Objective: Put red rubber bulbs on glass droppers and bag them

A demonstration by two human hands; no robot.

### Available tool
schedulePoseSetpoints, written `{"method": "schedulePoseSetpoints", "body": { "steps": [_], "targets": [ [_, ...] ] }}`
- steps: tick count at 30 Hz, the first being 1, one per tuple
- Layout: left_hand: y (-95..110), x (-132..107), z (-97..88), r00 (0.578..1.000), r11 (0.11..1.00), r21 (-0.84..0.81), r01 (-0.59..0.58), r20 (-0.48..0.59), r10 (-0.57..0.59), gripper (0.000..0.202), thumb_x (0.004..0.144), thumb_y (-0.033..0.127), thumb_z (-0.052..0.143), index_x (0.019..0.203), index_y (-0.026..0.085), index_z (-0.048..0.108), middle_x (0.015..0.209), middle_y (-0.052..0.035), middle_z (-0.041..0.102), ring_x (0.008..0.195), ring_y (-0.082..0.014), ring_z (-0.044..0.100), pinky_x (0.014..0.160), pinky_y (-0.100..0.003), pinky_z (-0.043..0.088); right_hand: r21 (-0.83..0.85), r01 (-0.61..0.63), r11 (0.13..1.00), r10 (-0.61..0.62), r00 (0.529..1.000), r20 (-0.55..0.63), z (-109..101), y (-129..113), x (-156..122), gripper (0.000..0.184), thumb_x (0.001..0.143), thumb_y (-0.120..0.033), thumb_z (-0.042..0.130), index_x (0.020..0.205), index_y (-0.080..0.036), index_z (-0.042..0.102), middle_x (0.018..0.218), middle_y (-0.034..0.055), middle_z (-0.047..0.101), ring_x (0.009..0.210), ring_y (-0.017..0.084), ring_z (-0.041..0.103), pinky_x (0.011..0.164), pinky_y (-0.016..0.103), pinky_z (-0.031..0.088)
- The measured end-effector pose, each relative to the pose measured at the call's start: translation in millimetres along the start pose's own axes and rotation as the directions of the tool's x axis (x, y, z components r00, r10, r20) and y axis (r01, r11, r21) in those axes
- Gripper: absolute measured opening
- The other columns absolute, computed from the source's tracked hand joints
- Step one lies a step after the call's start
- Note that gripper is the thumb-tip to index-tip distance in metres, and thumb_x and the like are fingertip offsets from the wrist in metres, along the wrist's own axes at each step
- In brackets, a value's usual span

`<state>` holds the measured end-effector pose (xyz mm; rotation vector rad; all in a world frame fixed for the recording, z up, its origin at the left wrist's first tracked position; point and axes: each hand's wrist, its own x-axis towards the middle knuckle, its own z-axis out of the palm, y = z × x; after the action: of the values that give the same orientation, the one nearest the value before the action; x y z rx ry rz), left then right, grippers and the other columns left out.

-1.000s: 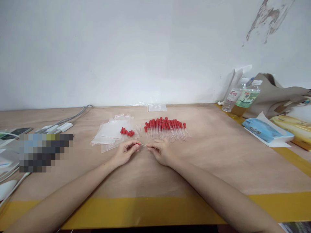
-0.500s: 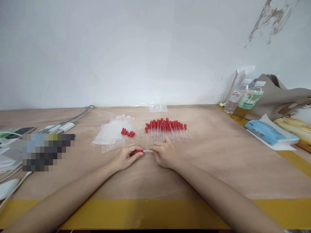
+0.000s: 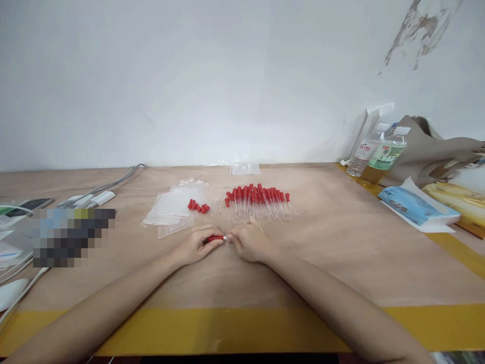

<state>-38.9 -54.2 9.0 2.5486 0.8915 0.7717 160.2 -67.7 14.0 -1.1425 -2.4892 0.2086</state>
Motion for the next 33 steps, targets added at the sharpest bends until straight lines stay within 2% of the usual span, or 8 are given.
{"method": "schedulePoseSetpoints", "body": {
  "steps": [5,9,12,14,17,21,28,33],
  "targets": [
    [-2.8,7.4,-13.1,0.998,0.996,0.073,-0.058,0.018,0.057,0.021,0.085,0.032,0.047,0.091,0.016,0.06,0.083,-0.0047,0.06,0.077,-0.0146,0.055,0.07,-0.026,0.044,-0.026,-0.04,0.999,0.04,0.999,0.006,-11.3,-6.2,2.7,0.024,0.086,-0.023,0.039,0.077,-0.019,0.061,0.077,0.0022,0.066,0.072,0.014,0.054,0.071,0.029,0.028],
    [-19.1,6.2,-29.0,0.988,0.973,0.23,-0.013,-0.148,0.049,0.033,0.079,0.038,0.054,0.107,0.019,0.055,0.098,-0.0066,0.057,0.093,-0.0195,0.051,0.083,-0.033,0.042,0.141,-0.192,0.971,0.194,0.981,-0.003,-25.8,0.8,7.7,0.018,0.08,-0.024,0.047,0.077,-0.019,0.063,0.077,0.0021,0.066,0.069,0.014,0.056,0.063,0.024,0.034],
    [-44.5,2.2,-36.2,0.947,0.925,0.352,0.143,-0.319,-0.024,0.026,0.083,0.033,0.048,0.103,0.02,0.057,0.099,-0.0068,0.056,0.096,-0.0208,0.049,0.087,-0.037,0.04,0.254,-0.396,0.883,0.411,0.912,-0.008,-35.6,16.9,21.9,0.021,0.078,-0.029,0.048,0.07,-0.018,0.064,0.068,0.0021,0.065,0.062,0.013,0.056,0.056,0.022,0.036],
    [-61.1,-0.2,-36.8,0.913,0.892,0.386,0.234,-0.403,-0.066,0.024,0.083,0.03,0.048,0.101,0.019,0.059,0.102,-0.0077,0.054,0.099,-0.0218,0.047,0.089,-0.038,0.039,0.268,-0.511,0.816,0.542,0.839,-0.049,-38.8,28.0,37.0,0.024,0.077,-0.029,0.048,0.061,-0.017,0.062,0.062,0.002,0.063,0.059,0.013,0.056,0.057,0.021,0.038],
    [-76.9,-2.3,-33.2,0.907,0.875,0.395,0.28,-0.406,-0.107,0.026,0.083,0.029,0.048,0.104,0.019,0.058,0.108,-0.009,0.05,0.103,-0.0229,0.045,0.09,-0.038,0.04,0.232,-0.609,0.758,0.645,0.753,-0.13,-34.8,36.3,62.9,0.026,0.075,-0.032,0.048,0.06,-0.017,0.063,0.062,0.0031,0.063,0.062,0.015,0.058,0.059,0.022,0.04],
    [-81.8,-3.0,-28.8,0.924,0.872,0.396,0.287,-0.356,-0.142,0.029,0.084,0.027,0.045,0.109,0.02,0.057,0.111,-0.0093,0.046,0.104,-0.023,0.045,0.091,-0.039,0.04,0.084,-0.719,0.69,0.722,0.676,-0.147,-16.8,27.9,91.0,0.023,0.075,-0.035,0.048,0.071,-0.022,0.067,0.081,0.005,0.066,0.08,0.02,0.06,0.064,0.027,0.043],
    [-79.8,-2.6,-30.4,0.944,0.89,0.372,0.262,-0.293,-0.155,0.028,0.084,0.024,0.043,0.109,0.022,0.058,0.111,-0.0093,0.045,0.105,-0.0226,0.045,0.091,-0.04,0.04,-0.097,-0.725,0.682,0.712,0.689,-0.137,-0.5,13.9,103.1,0.032,0.081,-0.035,0.044,0.094,-0.014,0.064,0.094,0.0155,0.063,0.088,0.024,0.06,0.069,0.031,0.043],
    [-79.8,-0.8,-30.6,0.933,0.892,0.348,0.288,-0.311,-0.18,0.024,0.083,0.025,0.045,0.102,0.021,0.059,0.108,-0.0082,0.047,0.102,-0.0224,0.047,0.09,-0.04,0.041,-0.126,-0.701,0.702,0.685,0.713,-0.147,-0.9,12.0,99.7,0.035,0.083,-0.039,0.041,0.097,-0.014,0.063,0.096,0.0156,0.063,0.09,0.025,0.06,0.07,0.032,0.043]
  ]
}}
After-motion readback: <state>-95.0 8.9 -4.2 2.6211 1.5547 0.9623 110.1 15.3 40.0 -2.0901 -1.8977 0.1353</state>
